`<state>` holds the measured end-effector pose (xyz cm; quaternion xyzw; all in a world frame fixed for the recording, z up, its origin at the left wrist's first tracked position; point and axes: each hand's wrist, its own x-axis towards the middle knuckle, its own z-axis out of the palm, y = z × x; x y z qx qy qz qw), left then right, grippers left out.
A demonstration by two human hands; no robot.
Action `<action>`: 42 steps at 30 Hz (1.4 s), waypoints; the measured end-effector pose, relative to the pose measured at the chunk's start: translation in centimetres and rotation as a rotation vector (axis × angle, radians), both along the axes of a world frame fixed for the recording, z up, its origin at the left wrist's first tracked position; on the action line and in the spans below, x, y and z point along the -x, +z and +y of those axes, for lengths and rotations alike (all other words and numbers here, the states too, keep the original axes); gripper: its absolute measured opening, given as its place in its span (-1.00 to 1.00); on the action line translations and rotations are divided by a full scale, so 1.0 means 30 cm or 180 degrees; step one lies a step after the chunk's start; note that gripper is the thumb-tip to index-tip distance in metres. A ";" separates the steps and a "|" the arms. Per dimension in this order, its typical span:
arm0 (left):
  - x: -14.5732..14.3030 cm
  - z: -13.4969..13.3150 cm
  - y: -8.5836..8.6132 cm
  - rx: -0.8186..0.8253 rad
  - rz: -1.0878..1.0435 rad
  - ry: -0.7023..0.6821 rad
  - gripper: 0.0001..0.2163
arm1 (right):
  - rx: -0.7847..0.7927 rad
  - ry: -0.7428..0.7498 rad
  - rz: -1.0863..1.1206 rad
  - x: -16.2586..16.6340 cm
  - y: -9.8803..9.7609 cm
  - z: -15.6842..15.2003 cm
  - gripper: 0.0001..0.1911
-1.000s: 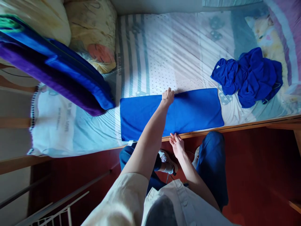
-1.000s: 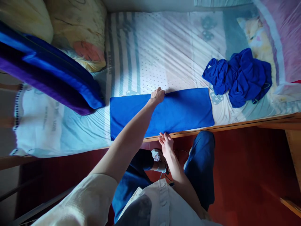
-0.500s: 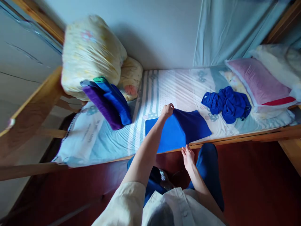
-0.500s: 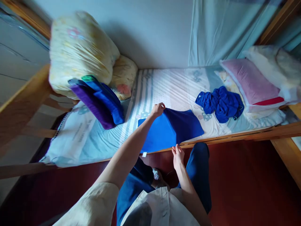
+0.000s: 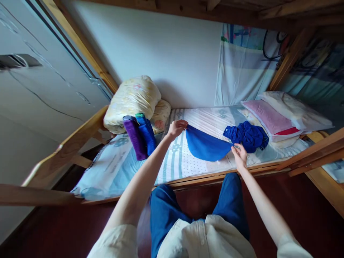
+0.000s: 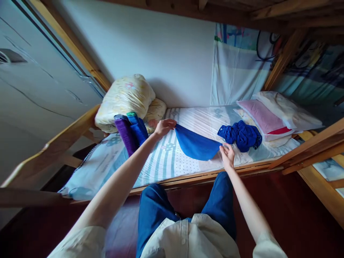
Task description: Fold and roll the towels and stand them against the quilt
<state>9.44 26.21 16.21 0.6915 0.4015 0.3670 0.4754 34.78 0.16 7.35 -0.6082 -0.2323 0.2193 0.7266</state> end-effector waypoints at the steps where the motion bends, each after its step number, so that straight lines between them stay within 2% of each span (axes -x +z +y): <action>1: 0.018 -0.010 0.019 -0.0019 -0.0113 -0.0003 -0.76 | -0.0047 0.0082 -0.0145 -0.022 0.042 0.009 -0.36; 3: 0.048 -0.031 0.051 -0.0071 -0.0218 0.0084 -0.71 | -0.0119 0.0206 -0.0330 -0.053 0.110 0.028 -0.37; 6: 0.079 -0.064 0.084 -0.0205 -0.0096 0.0316 -0.70 | -0.0195 0.0288 -0.0429 -0.077 0.178 0.056 -0.42; 10: 0.109 -0.094 0.101 -0.0206 0.0009 0.0571 -0.75 | -0.0274 0.0408 -0.0360 -0.085 0.228 0.076 -0.49; 13: 0.134 -0.116 0.101 -0.0060 -0.0263 0.0613 -0.68 | -0.0282 0.0499 -0.0296 -0.088 0.248 0.072 -0.53; 17: 0.180 -0.180 0.088 0.0141 -0.0648 0.0435 -0.49 | -0.0167 0.0587 -0.0262 -0.089 0.253 0.038 -0.52; 21: 0.251 -0.291 0.042 0.0402 -0.0629 0.0406 -0.35 | 0.0108 0.0784 -0.0210 -0.076 0.229 -0.033 -0.48; 26: 0.364 -0.438 -0.040 0.0746 -0.0495 0.0486 -0.45 | 0.0436 0.1002 -0.0116 -0.033 0.169 -0.152 -0.50; 30: 0.437 -0.505 -0.070 0.1071 -0.0355 0.0479 -0.54 | 0.0745 0.1124 -0.0006 -0.012 0.149 -0.225 -0.49; 33: 0.467 -0.509 -0.080 0.1206 -0.0316 0.0459 -0.56 | 0.0900 0.1335 0.0071 -0.017 0.165 -0.241 -0.49; 36: 0.473 -0.476 -0.101 0.1294 -0.0293 0.0398 -0.54 | 0.1001 0.1571 0.0151 -0.025 0.185 -0.212 -0.52; 39: 0.446 -0.414 -0.134 0.1362 -0.0346 0.0360 -0.50 | 0.1021 0.1666 0.0282 -0.031 0.190 -0.134 -0.55; 42: 0.383 -0.323 -0.161 0.1409 -0.0473 0.0445 -0.55 | 0.1071 0.1702 0.0427 -0.045 0.180 -0.008 -0.57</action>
